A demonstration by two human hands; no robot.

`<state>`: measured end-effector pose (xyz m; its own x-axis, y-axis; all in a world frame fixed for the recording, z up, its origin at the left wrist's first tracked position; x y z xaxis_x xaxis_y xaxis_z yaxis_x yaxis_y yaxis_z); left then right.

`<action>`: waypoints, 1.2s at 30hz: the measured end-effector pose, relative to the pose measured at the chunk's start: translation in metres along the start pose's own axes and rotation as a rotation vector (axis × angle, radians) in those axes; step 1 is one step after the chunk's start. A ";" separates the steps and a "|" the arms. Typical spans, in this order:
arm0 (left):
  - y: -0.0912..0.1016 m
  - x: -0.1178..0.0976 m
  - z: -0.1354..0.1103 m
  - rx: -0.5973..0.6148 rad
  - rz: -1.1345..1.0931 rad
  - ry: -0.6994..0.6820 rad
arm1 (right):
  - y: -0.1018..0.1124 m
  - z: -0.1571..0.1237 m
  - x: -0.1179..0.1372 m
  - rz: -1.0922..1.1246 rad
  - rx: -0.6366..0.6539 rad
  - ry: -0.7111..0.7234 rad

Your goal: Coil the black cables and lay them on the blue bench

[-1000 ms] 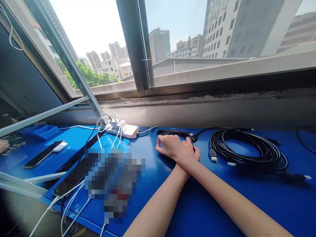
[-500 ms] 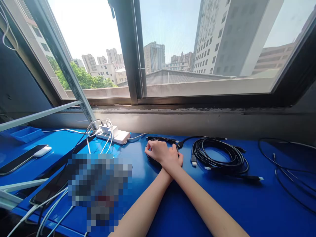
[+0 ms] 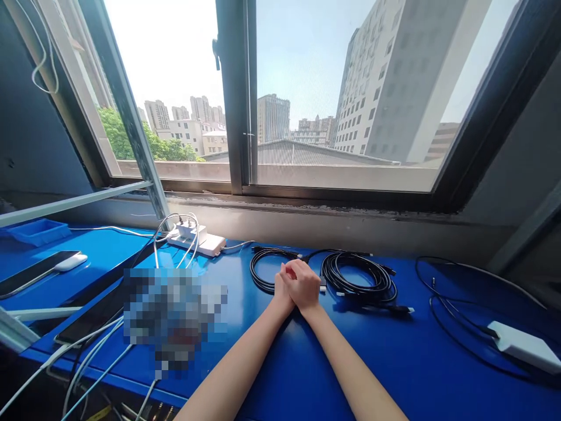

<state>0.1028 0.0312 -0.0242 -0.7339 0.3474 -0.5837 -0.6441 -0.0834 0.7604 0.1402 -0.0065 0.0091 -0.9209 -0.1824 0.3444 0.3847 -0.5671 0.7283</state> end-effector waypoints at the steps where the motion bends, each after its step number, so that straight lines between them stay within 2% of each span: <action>1: 0.002 0.000 -0.002 0.028 0.017 0.020 | 0.003 -0.003 -0.005 0.005 -0.009 -0.009; 4: 0.012 -0.004 -0.009 0.064 0.079 0.048 | 0.009 -0.006 -0.015 0.000 -0.033 -0.058; 11: 0.035 -0.020 -0.025 -0.036 0.146 -0.035 | 0.032 0.001 -0.047 -0.113 -0.055 -0.303; 14: 0.036 -0.021 -0.029 -0.066 0.148 -0.076 | 0.032 -0.001 -0.064 -0.157 -0.019 -0.411; 17: 0.037 -0.021 -0.031 -0.083 0.136 -0.126 | 0.023 -0.005 -0.076 -0.186 0.040 -0.479; 22: 0.038 -0.024 -0.030 -0.057 0.094 -0.223 | 0.010 -0.010 -0.086 -0.211 0.107 -0.484; 27: 0.031 -0.027 -0.032 0.046 0.070 -0.310 | 0.005 -0.009 -0.092 -0.217 0.143 -0.487; 36: 0.030 -0.029 -0.031 0.116 0.083 -0.290 | 0.007 -0.007 -0.100 -0.189 0.157 -0.513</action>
<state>0.0979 -0.0106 0.0066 -0.6798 0.5972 -0.4256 -0.5438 -0.0211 0.8390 0.2346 0.0024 -0.0243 -0.8417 0.3462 0.4144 0.2570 -0.4182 0.8713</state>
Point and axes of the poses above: each hand's wrist, its own z-axis towards the middle knuckle, its own y-axis out of the back of the hand, x = y × z, the point moved 4 cm from there along z, towards the middle knuckle, and after that the axes turned 4 degrees about x, right-handed, at the moved point
